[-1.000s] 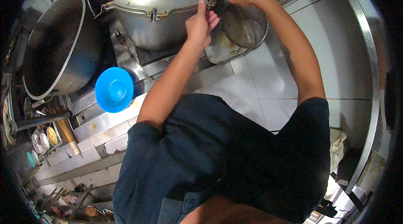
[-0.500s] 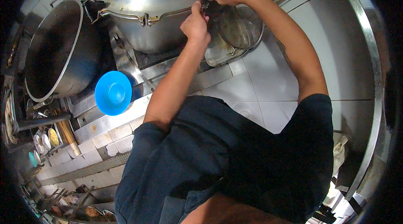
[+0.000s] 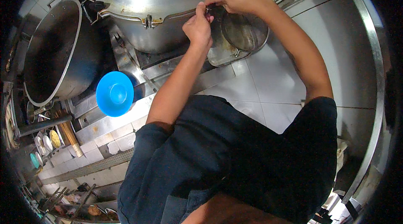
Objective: The person secures a large industrial pressure cooker by tightening multiple locking clamps around its lid. They walk briefly to retrieve a red bowl, then return to continue tightening the clamps and wiping the lid surface with a cloth.
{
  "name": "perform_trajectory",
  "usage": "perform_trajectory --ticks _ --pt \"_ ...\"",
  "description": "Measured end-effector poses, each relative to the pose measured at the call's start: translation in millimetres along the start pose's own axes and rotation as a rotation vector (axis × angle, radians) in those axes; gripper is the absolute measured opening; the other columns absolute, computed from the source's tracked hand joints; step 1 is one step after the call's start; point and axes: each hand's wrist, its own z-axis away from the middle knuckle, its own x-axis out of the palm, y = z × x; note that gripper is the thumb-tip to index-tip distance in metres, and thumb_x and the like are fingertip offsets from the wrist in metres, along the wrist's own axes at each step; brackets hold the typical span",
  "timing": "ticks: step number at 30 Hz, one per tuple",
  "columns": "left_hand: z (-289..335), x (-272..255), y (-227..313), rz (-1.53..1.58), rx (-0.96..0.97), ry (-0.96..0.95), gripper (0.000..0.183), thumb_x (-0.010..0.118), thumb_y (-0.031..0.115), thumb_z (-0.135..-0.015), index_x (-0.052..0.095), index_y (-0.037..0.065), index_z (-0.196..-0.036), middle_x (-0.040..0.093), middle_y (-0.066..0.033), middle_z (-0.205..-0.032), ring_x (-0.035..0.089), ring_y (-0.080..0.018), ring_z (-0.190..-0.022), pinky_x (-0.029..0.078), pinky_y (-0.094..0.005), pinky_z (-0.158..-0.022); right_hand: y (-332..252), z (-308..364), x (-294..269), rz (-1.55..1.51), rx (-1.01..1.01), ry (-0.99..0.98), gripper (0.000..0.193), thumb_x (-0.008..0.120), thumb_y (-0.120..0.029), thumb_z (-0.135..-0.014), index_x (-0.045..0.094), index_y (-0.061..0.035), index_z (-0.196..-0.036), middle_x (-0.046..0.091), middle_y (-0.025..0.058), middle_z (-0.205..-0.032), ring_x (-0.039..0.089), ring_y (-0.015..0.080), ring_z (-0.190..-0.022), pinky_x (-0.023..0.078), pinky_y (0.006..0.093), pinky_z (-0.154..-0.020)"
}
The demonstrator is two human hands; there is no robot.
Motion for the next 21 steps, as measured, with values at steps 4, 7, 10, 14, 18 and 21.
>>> perform_trajectory --ticks 4,7,10,14,18,21 --pt "-4 -2 -5 0.023 -0.031 -0.008 0.032 0.069 0.024 -0.090 0.062 -0.002 -0.073 0.059 -0.0054 -0.070 0.053 -0.0103 -0.059 0.051 -0.0260 -0.057 4 -3 -5 -0.132 0.204 -0.099 0.035 0.061 0.008 -0.070 0.068 -0.0012 -0.103 0.062 0.0142 -0.095 0.061 0.0327 -0.087 0.051 0.0407 -0.075" --pt "-1 -1 -3 0.045 -0.060 0.010 0.032 0.069 0.024 -0.090 0.061 -0.001 -0.072 0.059 -0.0052 -0.069 0.053 -0.0104 -0.059 0.052 -0.0261 -0.058 -11 -19 -21 0.063 0.147 -0.126 0.018 0.060 -0.010 -0.073 0.069 0.0004 -0.084 0.067 0.0215 -0.085 0.065 0.0377 -0.081 0.050 0.0462 -0.074" --pt "-6 -3 -5 0.097 -0.052 0.006 0.033 0.069 0.025 -0.090 0.060 -0.001 -0.071 0.058 -0.0055 -0.068 0.053 -0.0106 -0.059 0.052 -0.0264 -0.058 -18 -35 -28 0.050 0.372 -0.326 0.019 0.062 -0.015 -0.074 0.069 -0.0004 -0.082 0.066 0.0222 -0.078 0.064 0.0389 -0.074 0.050 0.0473 -0.068" --pt "-6 -3 -7 0.079 -0.034 0.010 0.035 0.068 0.025 -0.090 0.059 -0.002 -0.070 0.058 -0.0060 -0.068 0.053 -0.0108 -0.059 0.052 -0.0263 -0.058 -17 -30 -20 0.025 0.394 -0.267 0.022 0.064 -0.020 -0.073 0.070 -0.0001 -0.080 0.066 0.0232 -0.077 0.064 0.0397 -0.070 0.050 0.0474 -0.066" --pt "-3 2 -7 0.071 -0.042 0.025 0.037 0.068 0.026 -0.091 0.059 -0.002 -0.067 0.059 -0.0062 -0.068 0.053 -0.0111 -0.058 0.052 -0.0260 -0.057 -19 -38 -2 0.019 0.593 -0.216 0.025 0.063 -0.023 -0.073 0.069 0.0003 -0.079 0.067 0.0223 -0.078 0.065 0.0396 -0.072 0.050 0.0473 -0.068" --pt "-7 -2 -7 0.077 -0.036 0.006 0.037 0.068 0.026 -0.090 0.060 -0.003 -0.069 0.059 -0.0066 -0.069 0.053 -0.0111 -0.058 0.051 -0.0260 -0.057 -20 -31 -12 -0.088 0.684 -0.189 0.028 0.063 -0.027 -0.073 0.069 -0.0001 -0.078 0.067 0.0214 -0.077 0.065 0.0390 -0.073 0.051 0.0467 -0.069"
